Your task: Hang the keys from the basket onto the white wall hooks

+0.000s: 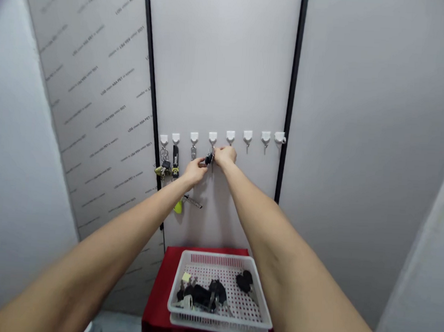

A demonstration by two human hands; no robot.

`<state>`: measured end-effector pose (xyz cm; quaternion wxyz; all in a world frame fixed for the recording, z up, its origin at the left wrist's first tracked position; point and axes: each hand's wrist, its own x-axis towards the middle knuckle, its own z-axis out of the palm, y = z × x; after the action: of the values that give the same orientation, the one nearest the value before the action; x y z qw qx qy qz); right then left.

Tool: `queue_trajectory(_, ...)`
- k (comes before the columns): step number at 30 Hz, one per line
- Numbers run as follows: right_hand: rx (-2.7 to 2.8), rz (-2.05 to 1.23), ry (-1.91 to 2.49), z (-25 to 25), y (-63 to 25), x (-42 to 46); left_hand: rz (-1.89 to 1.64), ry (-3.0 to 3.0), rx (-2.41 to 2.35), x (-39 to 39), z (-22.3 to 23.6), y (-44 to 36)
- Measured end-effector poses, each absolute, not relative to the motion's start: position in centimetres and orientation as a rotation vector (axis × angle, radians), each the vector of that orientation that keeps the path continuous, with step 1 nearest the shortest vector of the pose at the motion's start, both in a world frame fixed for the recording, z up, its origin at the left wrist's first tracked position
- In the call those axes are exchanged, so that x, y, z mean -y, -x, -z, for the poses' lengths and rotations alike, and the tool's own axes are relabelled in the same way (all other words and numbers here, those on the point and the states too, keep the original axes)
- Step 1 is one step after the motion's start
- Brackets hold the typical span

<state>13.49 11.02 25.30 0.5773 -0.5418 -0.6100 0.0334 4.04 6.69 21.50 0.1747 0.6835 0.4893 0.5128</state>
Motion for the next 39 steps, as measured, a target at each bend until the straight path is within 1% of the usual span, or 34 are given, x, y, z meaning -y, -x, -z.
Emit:
queue_trajectory(4,1.34,-0.049,1.311,-22.2,-14.2,-10.2,-1.318,-1.962,-1.402,-5.6,-17.0,-3.1)
queue_trajectory(6,1.357,0.012,1.317,-19.4,-14.4,-8.5,-1.181,-2.048,-1.421,-4.4,-13.9,-2.4)
queue_trajectory(8,1.539,-0.031,1.36,-15.7,-14.4,-5.9,-0.955,-2.191,-1.421,-2.5,-10.6,-1.5)
queue_trajectory(12,2.268,-0.522,1.369,-7.5,-14.1,0.1,-0.308,-2.463,-1.328,1.5,-5.2,0.3)
queue_trajectory(14,2.417,-0.677,1.383,-4.3,-14.0,2.0,-0.078,-2.522,-1.317,2.9,-3.4,0.9)
queue_trajectory(15,2.437,-0.749,1.39,-3.1,-14.0,2.6,-0.023,-2.545,-1.327,3.4,-2.9,1.1)
queue_trajectory(17,2.437,-0.832,1.414,-1.6,-13.9,3.2,0.001,-2.583,-1.388,3.9,-2.2,1.3)
queue_trajectory(19,2.474,-0.793,1.436,-1.0,-13.7,3.4,-0.01,-2.589,-1.481,4.1,-2.0,1.1)
queue_trajectory(24,2.549,-0.339,1.631,-1.1,-13.1,3.3,0.149,-2.57,-1.581,3.8,-2.6,0.0)
queue_trajectory(26,2.532,-0.289,1.754,-1.1,-13.0,3.2,0.209,-2.567,-1.587,3.6,-2.7,-0.4)
queue_trajectory(28,2.492,-0.335,1.82,-0.9,-13.1,3.2,0.192,-2.547,-1.589,3.5,-2.6,-0.6)
queue_trajectory(33,2.309,-0.381,1.79,-0.9,-14.4,2.9,-0.127,-2.428,-1.676,2.9,-2.7,0.0)
queue_trajectory(36,2.241,-0.45,1.728,-1.6,-15.8,2.4,-0.249,-2.393,-1.694,2.4,-3.2,0.8)
queue_trajectory(39,2.085,-0.633,1.607,-3.1,-16.9,2.0,-0.362,-2.381,-1.651,1.9,-3.6,0.8)
